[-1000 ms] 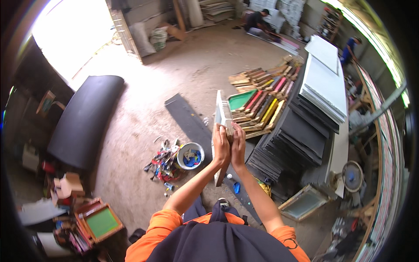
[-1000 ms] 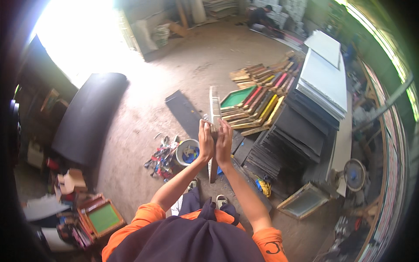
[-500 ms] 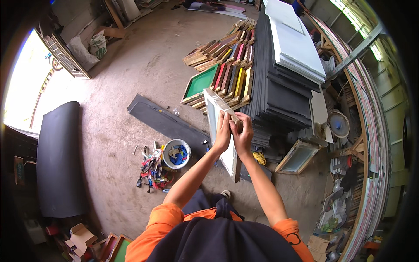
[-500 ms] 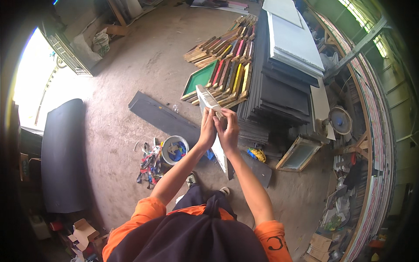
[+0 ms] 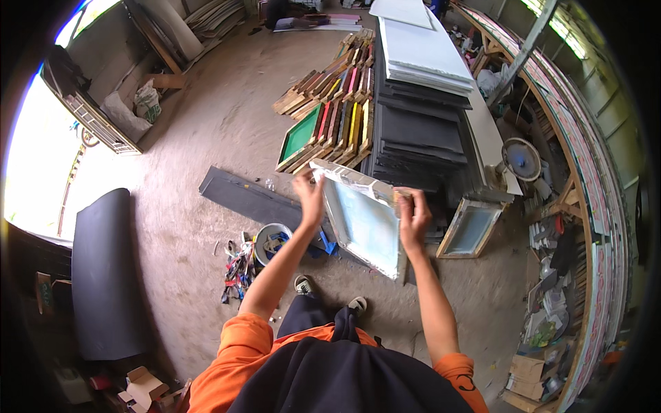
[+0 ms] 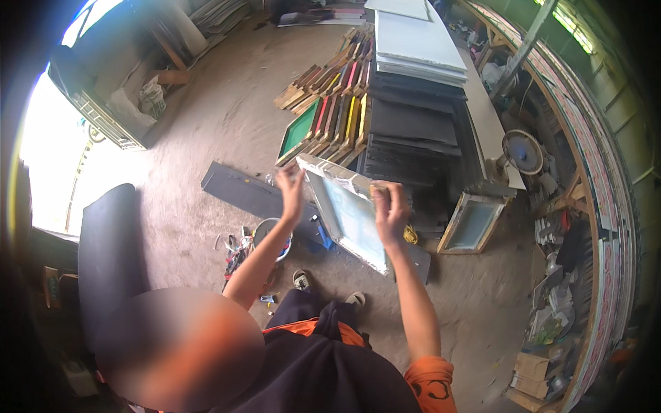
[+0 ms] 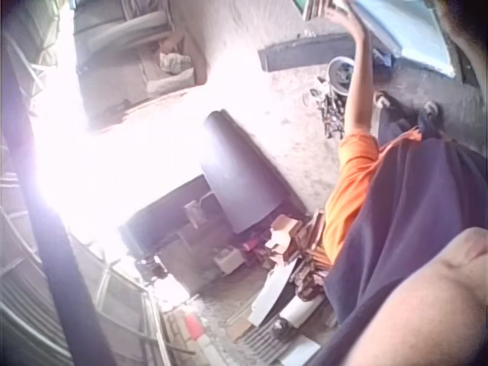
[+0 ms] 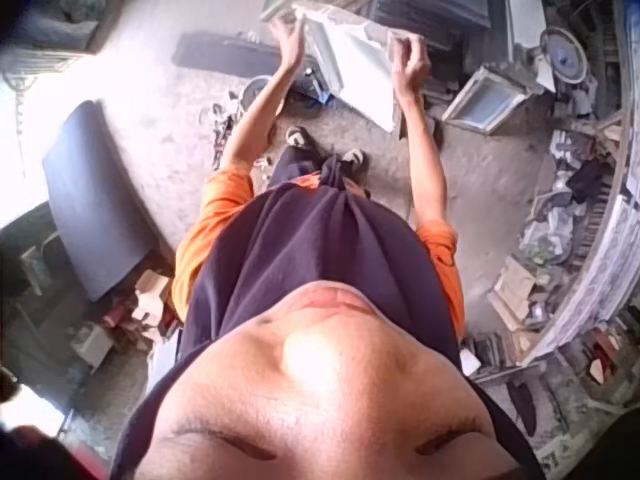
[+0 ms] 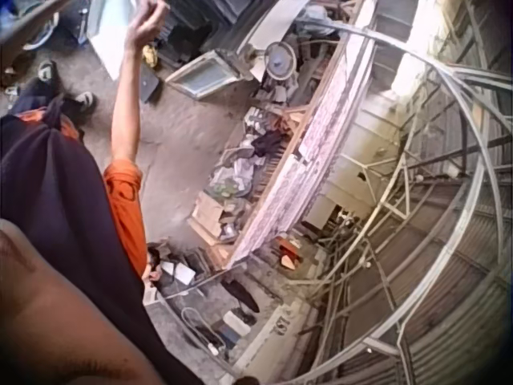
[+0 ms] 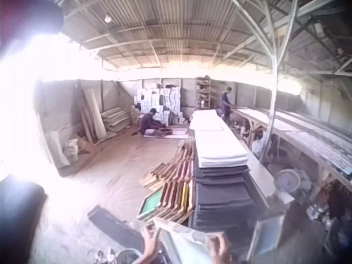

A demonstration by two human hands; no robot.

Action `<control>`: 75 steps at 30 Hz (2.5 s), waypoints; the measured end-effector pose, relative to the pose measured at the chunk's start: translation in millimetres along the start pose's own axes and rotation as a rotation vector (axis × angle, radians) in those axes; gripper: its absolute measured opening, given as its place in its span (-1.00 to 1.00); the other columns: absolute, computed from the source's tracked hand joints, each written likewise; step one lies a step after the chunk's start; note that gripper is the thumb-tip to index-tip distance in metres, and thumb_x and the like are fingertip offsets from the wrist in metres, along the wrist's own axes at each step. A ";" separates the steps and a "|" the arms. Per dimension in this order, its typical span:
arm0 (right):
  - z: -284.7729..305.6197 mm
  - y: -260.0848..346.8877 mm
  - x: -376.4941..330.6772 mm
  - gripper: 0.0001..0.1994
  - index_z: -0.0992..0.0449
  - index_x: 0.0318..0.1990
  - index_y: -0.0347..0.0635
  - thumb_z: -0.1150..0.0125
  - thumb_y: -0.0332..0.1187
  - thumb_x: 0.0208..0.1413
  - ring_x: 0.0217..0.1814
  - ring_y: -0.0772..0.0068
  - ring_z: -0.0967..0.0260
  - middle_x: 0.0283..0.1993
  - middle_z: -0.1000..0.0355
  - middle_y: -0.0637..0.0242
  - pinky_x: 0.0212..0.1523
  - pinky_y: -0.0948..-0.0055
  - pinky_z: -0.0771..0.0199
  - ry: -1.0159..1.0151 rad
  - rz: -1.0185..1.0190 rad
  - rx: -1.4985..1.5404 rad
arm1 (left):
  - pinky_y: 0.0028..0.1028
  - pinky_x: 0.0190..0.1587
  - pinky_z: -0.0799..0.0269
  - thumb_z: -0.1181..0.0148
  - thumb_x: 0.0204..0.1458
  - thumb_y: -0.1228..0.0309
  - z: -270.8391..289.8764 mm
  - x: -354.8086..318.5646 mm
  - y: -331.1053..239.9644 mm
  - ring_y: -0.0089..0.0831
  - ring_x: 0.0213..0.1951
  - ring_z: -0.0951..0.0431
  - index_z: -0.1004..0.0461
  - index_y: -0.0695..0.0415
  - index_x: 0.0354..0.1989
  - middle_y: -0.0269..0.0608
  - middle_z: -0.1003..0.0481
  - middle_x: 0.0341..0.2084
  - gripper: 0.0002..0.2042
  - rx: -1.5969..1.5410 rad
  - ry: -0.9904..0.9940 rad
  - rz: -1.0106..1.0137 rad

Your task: The person cleans the surface of a wooden-framed screen using a blue cloth and a small white container. They wipe the screen repeatedly, then place it on a stack of other screens. Later, they pick up another screen and continue wiping it.

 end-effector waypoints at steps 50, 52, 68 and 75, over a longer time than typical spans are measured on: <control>-60.4 -588.1 -133.9 -0.37 -0.13 0.15 -0.35 0.06 0.02 0.11 0.22 0.19 -0.07 0.16 -0.11 0.03 0.17 0.39 -0.04 -0.388 -0.381 0.087 | -0.60 -0.27 -0.25 -0.03 0.08 0.21 -222.2 44.8 461.9 -0.62 -0.35 -0.33 -0.32 0.25 -0.18 -0.30 -0.38 -0.38 -0.67 -0.470 0.533 -0.047; -57.7 -579.3 -141.7 -0.37 -0.13 0.15 -0.36 0.06 0.01 0.10 0.22 0.19 -0.07 0.16 -0.12 0.02 0.17 0.39 -0.03 -0.378 -0.345 0.093 | -0.59 -0.21 -0.24 0.00 0.09 0.20 -217.2 37.4 460.6 -0.60 -0.31 -0.33 -0.32 0.26 -0.17 -0.28 -0.39 -0.36 -0.67 -0.489 0.525 -0.066; -47.6 -510.1 -295.8 -0.46 -0.16 0.11 -0.03 -0.20 -0.27 -0.04 -0.03 0.25 -0.16 -0.09 -0.23 0.15 -0.02 0.30 -0.19 -0.598 -0.419 -0.075 | -0.42 0.12 0.01 0.20 0.13 0.02 -120.0 -32.8 442.4 -0.39 0.08 -0.15 -0.05 0.12 0.11 -0.12 -0.20 0.02 -0.50 -0.152 0.725 -0.173; -88.4 -594.3 -378.2 -0.76 -0.45 -0.24 -0.21 -0.22 -0.43 -0.15 -0.30 0.41 -0.35 -0.31 -0.43 0.26 -0.22 0.44 -0.35 -0.284 -0.416 -0.285 | -0.48 -0.21 -0.26 0.06 0.07 0.02 -137.2 -40.6 494.3 -0.46 -0.34 -0.34 -0.28 0.26 -0.27 -0.18 -0.37 -0.46 -0.56 -0.158 0.506 -0.232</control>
Point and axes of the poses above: each hand's wrist, its own x-axis towards the middle knuckle, its own z-axis out of the back of the hand, y = z × x, the point moved 1 cm from there along x, towards the middle knuckle
